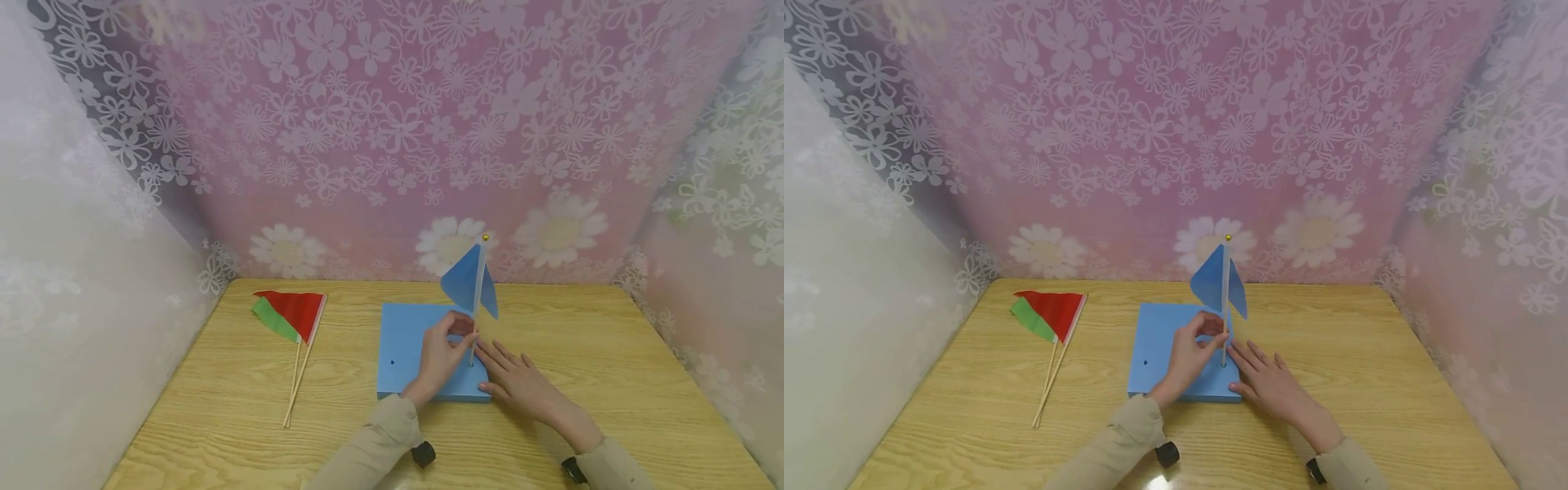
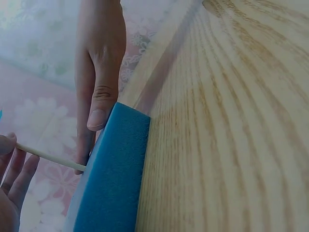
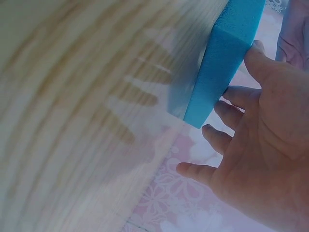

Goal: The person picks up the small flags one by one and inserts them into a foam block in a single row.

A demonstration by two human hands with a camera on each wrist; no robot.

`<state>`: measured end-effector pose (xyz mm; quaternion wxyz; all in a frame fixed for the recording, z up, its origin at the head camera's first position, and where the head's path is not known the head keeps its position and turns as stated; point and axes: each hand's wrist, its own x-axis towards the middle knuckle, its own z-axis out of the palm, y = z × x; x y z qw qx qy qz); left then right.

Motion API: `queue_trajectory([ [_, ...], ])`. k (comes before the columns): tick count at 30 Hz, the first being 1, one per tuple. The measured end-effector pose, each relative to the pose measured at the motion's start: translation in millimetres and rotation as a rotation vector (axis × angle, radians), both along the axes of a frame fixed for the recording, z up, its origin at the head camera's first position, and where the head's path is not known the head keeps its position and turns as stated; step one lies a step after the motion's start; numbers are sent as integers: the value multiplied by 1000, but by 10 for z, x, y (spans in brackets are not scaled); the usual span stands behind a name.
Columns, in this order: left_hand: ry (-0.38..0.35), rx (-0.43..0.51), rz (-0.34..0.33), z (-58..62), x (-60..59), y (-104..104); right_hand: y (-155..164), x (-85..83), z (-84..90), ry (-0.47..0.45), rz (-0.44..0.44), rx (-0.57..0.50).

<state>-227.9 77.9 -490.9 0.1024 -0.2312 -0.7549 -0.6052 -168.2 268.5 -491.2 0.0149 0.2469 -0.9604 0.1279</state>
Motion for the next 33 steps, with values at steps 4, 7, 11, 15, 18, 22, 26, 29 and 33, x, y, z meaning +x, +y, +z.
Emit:
queue_trajectory([
  [4,-7,-1,-8,-9,14,-7,4,7,10,-14,0,-11],
  [7,-5,1,-11,-15,18,-8,7,4,7,-14,4,-13],
  [11,-6,-1,-5,-14,17,-7,11,-7,-3,-7,10,-17],
  [15,-8,-16,4,-15,6,-9,11,-11,-6,-5,10,-19],
  [18,-13,-27,5,-11,-3,-14,10,-14,-11,-9,9,-21],
  [22,-23,-36,-2,3,-13,-15,6,-19,-10,-3,11,-19],
  [26,-23,-50,-7,2,-28,-11,10,-18,-2,-4,5,-13],
  [29,-27,-60,-12,7,-39,-11,10,-18,7,-6,5,-8],
  [33,-41,-64,-21,18,-49,-17,10,-17,18,-16,3,-8],
])
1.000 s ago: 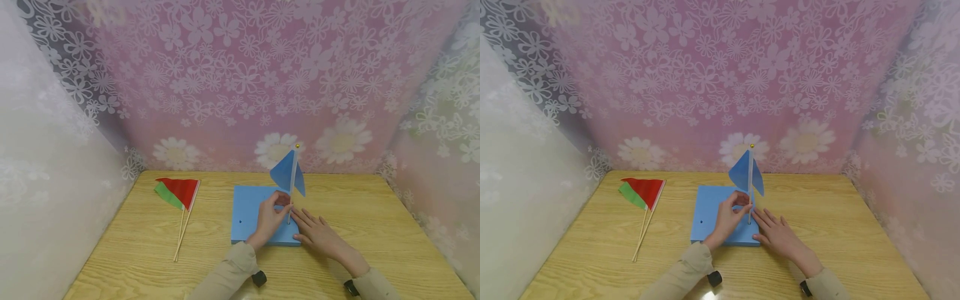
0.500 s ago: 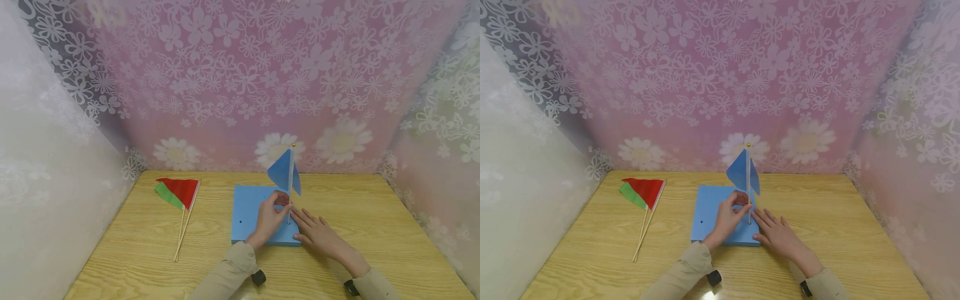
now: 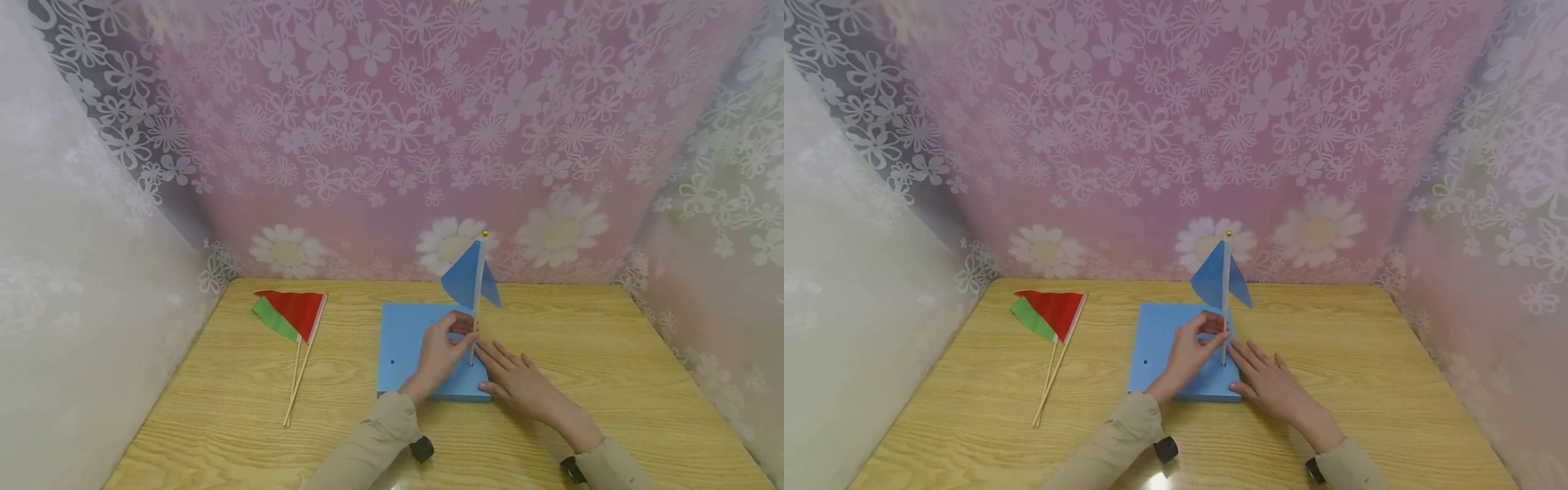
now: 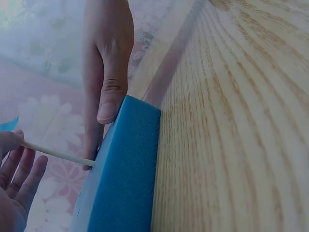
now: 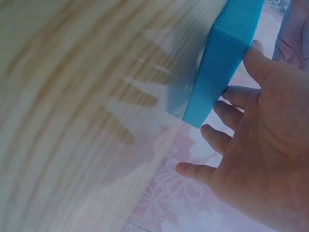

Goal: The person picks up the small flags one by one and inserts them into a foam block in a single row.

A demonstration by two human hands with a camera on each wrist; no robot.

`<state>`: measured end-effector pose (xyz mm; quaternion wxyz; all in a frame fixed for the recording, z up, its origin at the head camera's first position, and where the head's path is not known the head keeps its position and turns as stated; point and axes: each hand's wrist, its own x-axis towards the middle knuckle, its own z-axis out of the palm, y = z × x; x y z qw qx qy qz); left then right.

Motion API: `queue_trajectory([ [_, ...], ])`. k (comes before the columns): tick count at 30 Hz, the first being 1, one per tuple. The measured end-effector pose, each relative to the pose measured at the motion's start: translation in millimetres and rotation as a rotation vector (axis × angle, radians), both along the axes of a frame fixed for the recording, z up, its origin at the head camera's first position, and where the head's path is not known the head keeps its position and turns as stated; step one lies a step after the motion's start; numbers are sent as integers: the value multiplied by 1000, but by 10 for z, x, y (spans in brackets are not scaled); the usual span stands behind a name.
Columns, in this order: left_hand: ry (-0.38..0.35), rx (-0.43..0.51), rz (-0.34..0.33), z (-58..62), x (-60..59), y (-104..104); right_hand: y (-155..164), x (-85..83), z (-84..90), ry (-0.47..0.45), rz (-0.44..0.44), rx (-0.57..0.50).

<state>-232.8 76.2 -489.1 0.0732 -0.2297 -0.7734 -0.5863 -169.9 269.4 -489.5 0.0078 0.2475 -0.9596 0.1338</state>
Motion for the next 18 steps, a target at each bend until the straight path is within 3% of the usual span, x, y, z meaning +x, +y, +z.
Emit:
queue_trajectory([
  [18,12,-2,-4,22,-25,-78,-12,0,-11,17,-3,-4],
])
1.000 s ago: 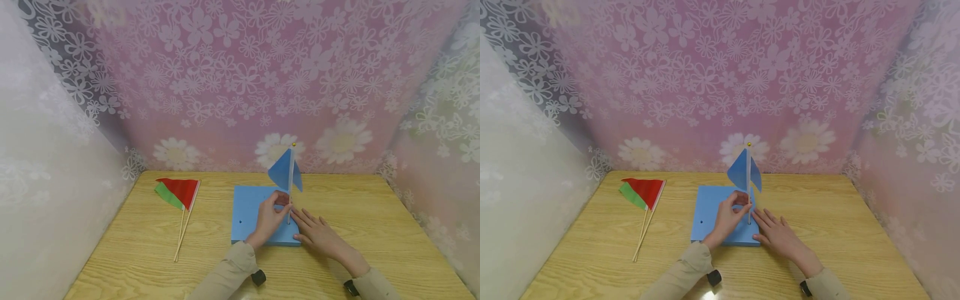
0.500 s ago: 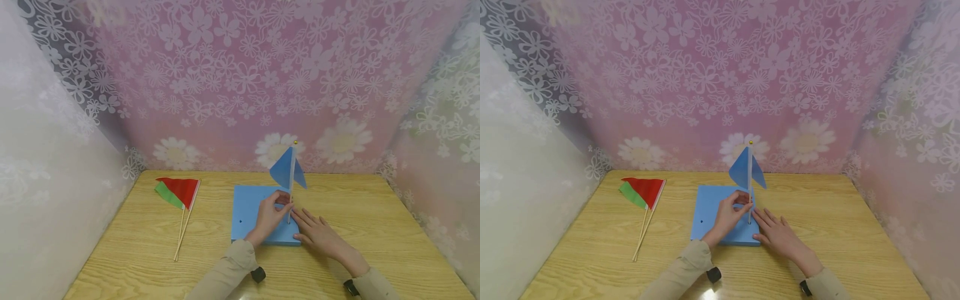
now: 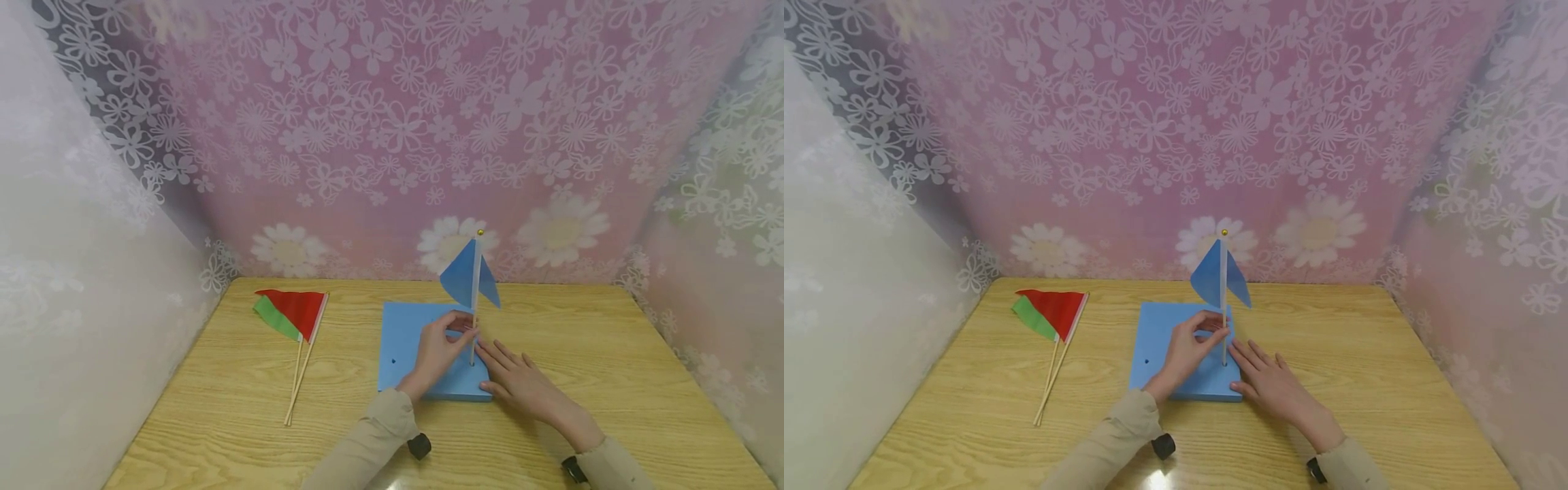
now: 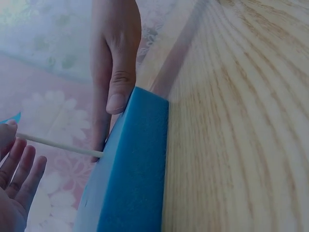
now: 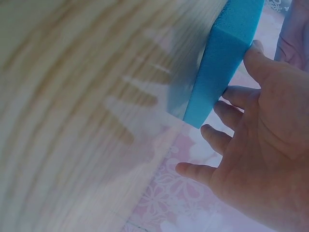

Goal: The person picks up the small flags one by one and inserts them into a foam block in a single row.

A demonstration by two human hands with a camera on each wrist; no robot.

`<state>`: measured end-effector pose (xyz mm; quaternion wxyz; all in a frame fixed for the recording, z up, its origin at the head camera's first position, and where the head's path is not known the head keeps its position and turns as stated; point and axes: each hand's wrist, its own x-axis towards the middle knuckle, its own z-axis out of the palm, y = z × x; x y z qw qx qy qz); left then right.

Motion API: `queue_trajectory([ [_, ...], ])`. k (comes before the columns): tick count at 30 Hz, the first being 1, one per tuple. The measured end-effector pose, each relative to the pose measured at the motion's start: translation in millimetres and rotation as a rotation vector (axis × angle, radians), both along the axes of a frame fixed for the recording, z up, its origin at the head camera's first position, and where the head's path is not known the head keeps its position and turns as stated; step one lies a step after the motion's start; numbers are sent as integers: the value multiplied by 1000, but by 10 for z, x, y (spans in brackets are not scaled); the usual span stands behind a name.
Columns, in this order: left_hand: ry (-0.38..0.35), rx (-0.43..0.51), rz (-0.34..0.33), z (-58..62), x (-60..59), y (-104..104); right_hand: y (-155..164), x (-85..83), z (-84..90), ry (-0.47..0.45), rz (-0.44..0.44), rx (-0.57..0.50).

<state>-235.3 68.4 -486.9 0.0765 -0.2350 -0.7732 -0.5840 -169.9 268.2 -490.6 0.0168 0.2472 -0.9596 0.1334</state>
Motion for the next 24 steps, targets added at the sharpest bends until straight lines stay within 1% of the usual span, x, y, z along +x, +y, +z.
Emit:
queue_trajectory([
  [5,-6,22,41,51,-49,-118,0,-14,-10,6,13,2],
  [9,-5,48,85,110,-122,-292,-1,-8,0,-5,13,3],
  [14,-11,130,130,182,-216,-626,-26,-7,28,-21,9,3],
  [18,0,181,175,226,-271,-929,-33,1,41,-1,19,-23],
  [21,0,186,220,254,-296,-1180,-34,2,41,15,33,-37],
  [24,-5,158,267,266,-309,-1447,-38,-5,35,5,31,-29],
])
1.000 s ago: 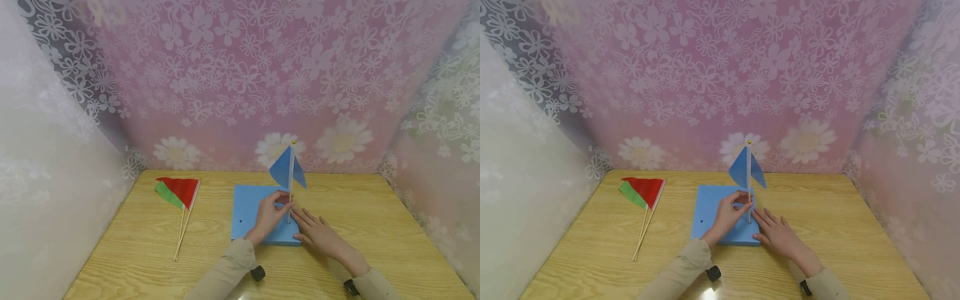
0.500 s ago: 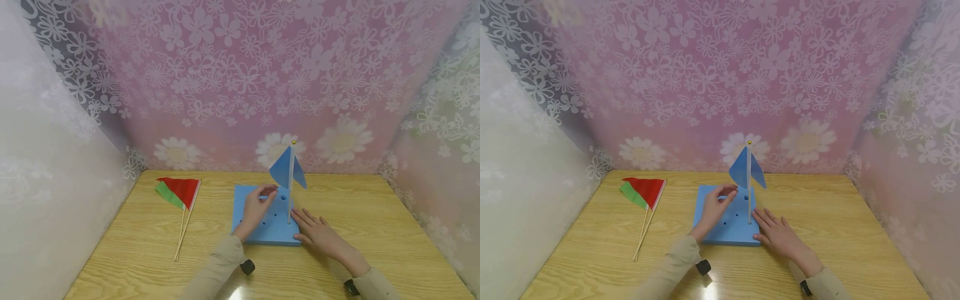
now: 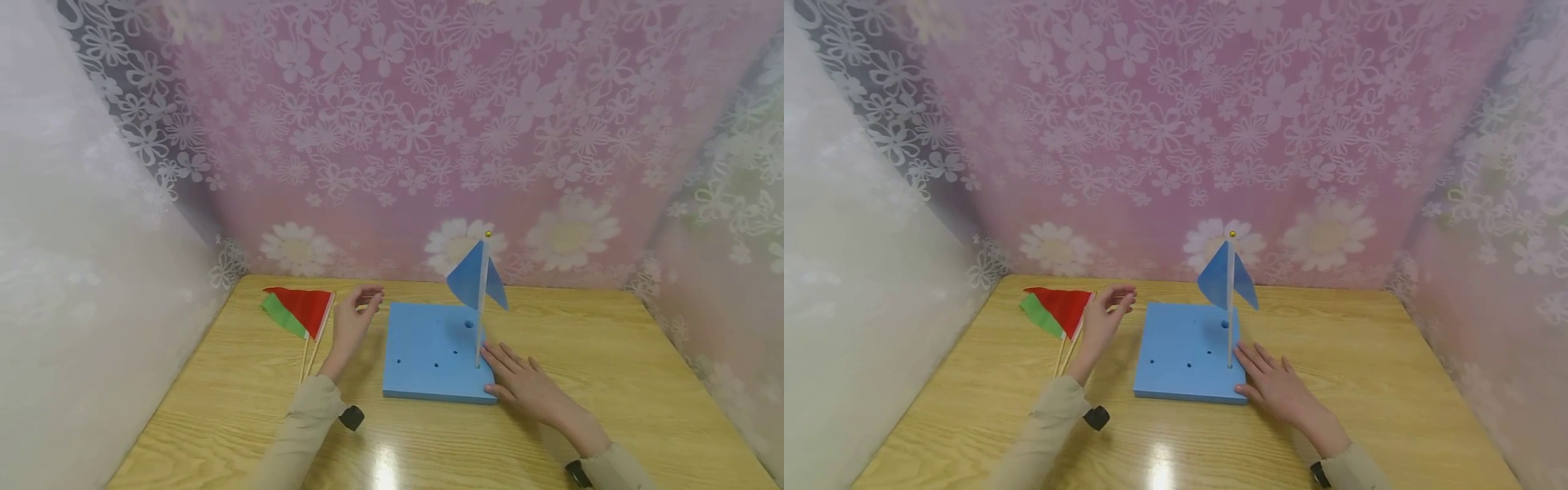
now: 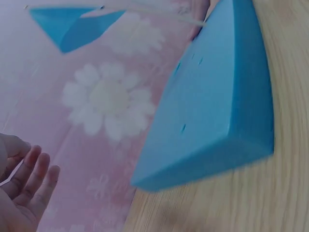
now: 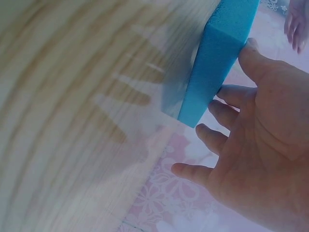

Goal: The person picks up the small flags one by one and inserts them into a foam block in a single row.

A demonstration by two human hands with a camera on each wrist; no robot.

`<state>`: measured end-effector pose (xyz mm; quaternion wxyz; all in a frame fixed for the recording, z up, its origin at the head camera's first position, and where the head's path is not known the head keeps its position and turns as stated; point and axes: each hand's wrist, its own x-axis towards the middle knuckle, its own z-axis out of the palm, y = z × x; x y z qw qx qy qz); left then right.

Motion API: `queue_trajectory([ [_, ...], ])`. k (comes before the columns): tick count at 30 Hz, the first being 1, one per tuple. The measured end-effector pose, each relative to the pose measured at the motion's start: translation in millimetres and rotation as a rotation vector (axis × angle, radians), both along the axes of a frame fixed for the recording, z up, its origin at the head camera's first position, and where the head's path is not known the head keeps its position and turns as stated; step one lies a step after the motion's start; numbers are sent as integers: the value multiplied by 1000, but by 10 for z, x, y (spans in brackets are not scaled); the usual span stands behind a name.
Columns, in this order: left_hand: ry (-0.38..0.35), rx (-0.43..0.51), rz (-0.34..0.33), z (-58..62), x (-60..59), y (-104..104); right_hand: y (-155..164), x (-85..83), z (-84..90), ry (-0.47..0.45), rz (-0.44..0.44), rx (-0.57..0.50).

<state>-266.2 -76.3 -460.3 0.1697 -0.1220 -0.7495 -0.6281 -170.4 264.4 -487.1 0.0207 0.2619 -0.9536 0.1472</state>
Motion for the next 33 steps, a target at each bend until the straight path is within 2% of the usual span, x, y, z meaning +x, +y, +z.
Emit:
queue_trajectory([
  [4,-32,-53,53,-26,-4,-340,14,-8,-29,-6,-6,-2],
  [10,-117,-98,114,-82,52,-746,49,-32,-123,68,17,-3],
  [13,-172,-181,167,-115,90,-900,33,-21,-88,40,7,-7],
  [17,-227,-339,216,-197,129,-1070,9,-2,-17,-10,-13,10],
  [22,-314,-418,171,-287,189,-1209,5,-6,-10,-22,-17,34],
  [28,-351,-614,154,-312,268,-1285,-5,-3,-3,-24,-12,29],
  [33,-381,-645,146,-313,301,-1262,-7,-10,-6,-27,-15,28],
])
